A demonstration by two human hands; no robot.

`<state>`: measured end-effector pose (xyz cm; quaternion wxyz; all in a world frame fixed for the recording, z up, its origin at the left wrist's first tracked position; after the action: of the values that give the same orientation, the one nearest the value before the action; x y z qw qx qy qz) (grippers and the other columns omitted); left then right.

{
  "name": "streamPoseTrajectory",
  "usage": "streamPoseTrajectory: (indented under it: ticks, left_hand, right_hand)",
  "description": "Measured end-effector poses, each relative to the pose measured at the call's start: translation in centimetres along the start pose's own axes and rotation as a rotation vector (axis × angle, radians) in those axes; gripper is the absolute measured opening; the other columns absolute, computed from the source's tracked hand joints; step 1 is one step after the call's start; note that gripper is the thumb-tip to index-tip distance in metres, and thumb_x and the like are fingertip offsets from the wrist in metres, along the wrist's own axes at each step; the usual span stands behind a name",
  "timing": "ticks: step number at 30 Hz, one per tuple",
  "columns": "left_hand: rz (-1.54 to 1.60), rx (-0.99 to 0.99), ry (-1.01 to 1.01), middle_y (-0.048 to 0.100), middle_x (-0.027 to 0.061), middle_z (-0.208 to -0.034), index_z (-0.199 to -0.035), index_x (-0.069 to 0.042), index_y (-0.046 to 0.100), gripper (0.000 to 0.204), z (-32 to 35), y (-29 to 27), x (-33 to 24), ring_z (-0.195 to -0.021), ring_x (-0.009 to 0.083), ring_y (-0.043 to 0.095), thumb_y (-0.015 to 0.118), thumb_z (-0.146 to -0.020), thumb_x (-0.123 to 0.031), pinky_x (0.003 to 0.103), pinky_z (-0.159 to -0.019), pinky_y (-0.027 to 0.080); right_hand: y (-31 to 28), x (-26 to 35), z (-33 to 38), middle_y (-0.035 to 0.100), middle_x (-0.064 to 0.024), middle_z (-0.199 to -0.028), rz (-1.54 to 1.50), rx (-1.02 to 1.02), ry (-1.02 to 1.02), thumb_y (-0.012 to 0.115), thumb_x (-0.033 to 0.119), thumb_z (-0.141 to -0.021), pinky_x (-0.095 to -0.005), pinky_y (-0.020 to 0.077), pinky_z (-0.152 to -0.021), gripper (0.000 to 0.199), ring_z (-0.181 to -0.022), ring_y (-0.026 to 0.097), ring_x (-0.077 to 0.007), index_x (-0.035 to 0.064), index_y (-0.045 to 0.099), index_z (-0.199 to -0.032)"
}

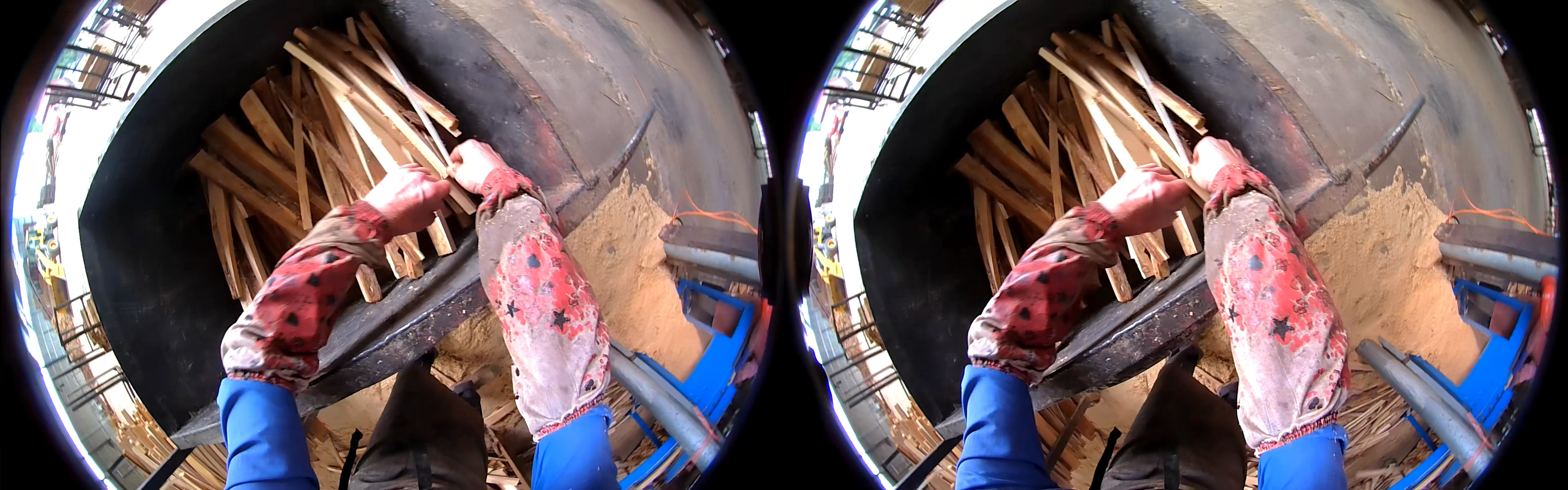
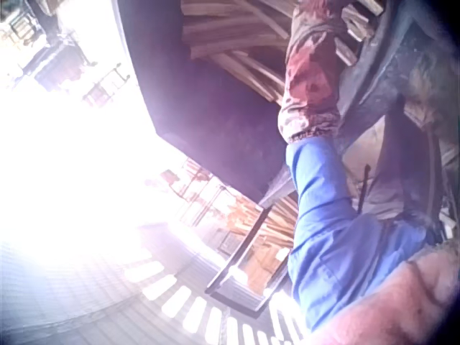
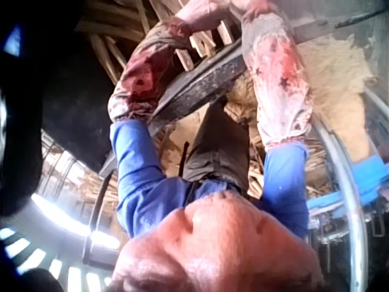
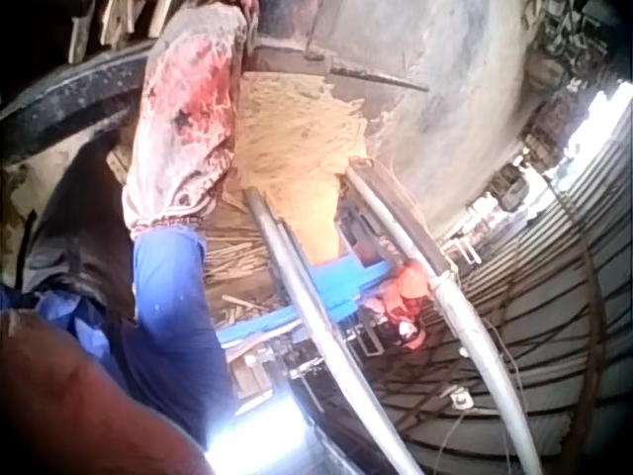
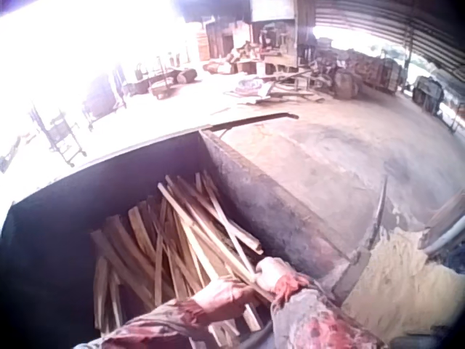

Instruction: The person picks up wooden planks and offcuts from a blue metal rack and the floor, then places them into a black wheelbarrow. The person repeatedly gathers small pieces of wood and loads them into the wheelbarrow throughout the clip.

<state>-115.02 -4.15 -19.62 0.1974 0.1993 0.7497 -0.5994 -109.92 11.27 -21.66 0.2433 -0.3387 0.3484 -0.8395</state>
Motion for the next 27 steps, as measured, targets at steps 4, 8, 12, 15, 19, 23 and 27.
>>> streamPoseTrajectory:
  ticks: [4,8,12,15,19,23,27]
  left_hand:
    - [-0.045,0.232,-0.215,0.064,0.0151,-0.077,-0.086,-0.007,0.064,0.016,-1.0,-0.6,0.7,-0.075,0.0391,0.061,0.069,-0.071,-0.012,0.043,-0.073,0.052]
    - [0.050,-0.396,-0.313,0.061,0.0149,-0.101,-0.104,-0.006,0.062,0.034,-0.4,0.3,4.9,-0.099,0.0331,0.057,0.073,-0.072,-0.014,0.042,-0.088,0.046]
    - [-0.072,-0.527,-0.210,0.055,0.0179,-0.125,-0.130,-0.004,0.053,0.048,-5.6,0.2,1.1,-0.119,0.0334,0.050,0.069,-0.087,-0.018,0.042,-0.102,0.040]
    - [-0.190,-0.241,-0.156,0.055,0.0203,-0.126,-0.127,0.000,0.055,0.046,-6.6,2.2,-0.5,-0.119,0.0374,0.049,0.069,-0.087,-0.020,0.044,-0.102,0.040]
    - [-0.344,0.163,-0.127,0.058,0.0187,-0.125,-0.124,-0.001,0.059,0.041,-5.7,3.7,5.8,-0.121,0.0344,0.050,0.062,-0.088,-0.021,0.047,-0.105,0.036]
    - [0.129,0.161,-0.468,0.061,0.0156,-0.123,-0.123,-0.001,0.060,0.038,-6.5,3.3,2.8,-0.113,0.0290,0.057,0.059,-0.092,-0.023,0.041,-0.099,0.042]
    - [-0.011,0.120,-0.548,0.066,0.0115,-0.115,-0.121,0.000,0.062,0.036,-3.4,-2.3,2.1,-0.098,0.0209,0.062,0.055,-0.097,-0.026,0.032,-0.087,0.049]
  right_hand:
    - [-2.8,1.8,3.7,0.065,-0.0206,-0.093,-0.136,-0.554,-0.187,0.066,0.024,-0.080,-0.0456,0.0522,-0.079,0.024,-0.089,0.064,-0.0393,0.0039,0.069,-0.093]
    - [-4.0,4.9,10.0,0.060,-0.0128,-0.084,-0.290,-0.851,-0.594,0.062,0.011,-0.081,-0.0401,0.0517,-0.069,0.007,-0.080,0.061,-0.0302,0.0064,0.065,-0.078]
    - [-4.7,2.1,21.1,0.058,-0.0085,-0.085,-0.737,-0.901,-0.589,0.068,0.004,-0.080,-0.0377,0.0531,-0.067,0.009,-0.076,0.061,-0.0268,0.0031,0.059,-0.083]
    - [-1.0,-1.9,27.8,0.060,-0.0086,-0.089,-0.801,-0.823,-0.439,0.069,0.004,-0.082,-0.0351,0.0545,-0.063,0.012,-0.075,0.064,-0.0251,0.0020,0.061,-0.090]
    - [4.3,-8.8,34.0,0.062,-0.0083,-0.088,-0.895,-0.728,-0.144,0.069,0.007,-0.085,-0.0329,0.0537,-0.061,0.010,-0.070,0.064,-0.0245,0.0013,0.064,-0.092]
    - [12.5,-16.1,40.0,0.062,-0.0083,-0.084,-0.793,-0.658,0.101,0.067,0.014,-0.087,-0.0349,0.0523,-0.056,0.011,-0.062,0.062,-0.0224,0.0038,0.064,-0.090]
    - [18.1,-22.4,46.3,0.060,-0.0123,-0.080,-0.814,-0.643,0.243,0.064,0.015,-0.086,-0.0411,0.0493,-0.059,0.010,-0.067,0.061,-0.0315,0.0049,0.064,-0.089]
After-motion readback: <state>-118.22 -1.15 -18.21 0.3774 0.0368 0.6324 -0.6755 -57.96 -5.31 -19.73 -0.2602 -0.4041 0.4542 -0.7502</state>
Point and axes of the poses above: each hand's wrist, its own z-axis away from the middle knuckle, its own y-axis out of the palm, x = y × z, the point moved 3 cm from there along -z, towards the middle knuckle
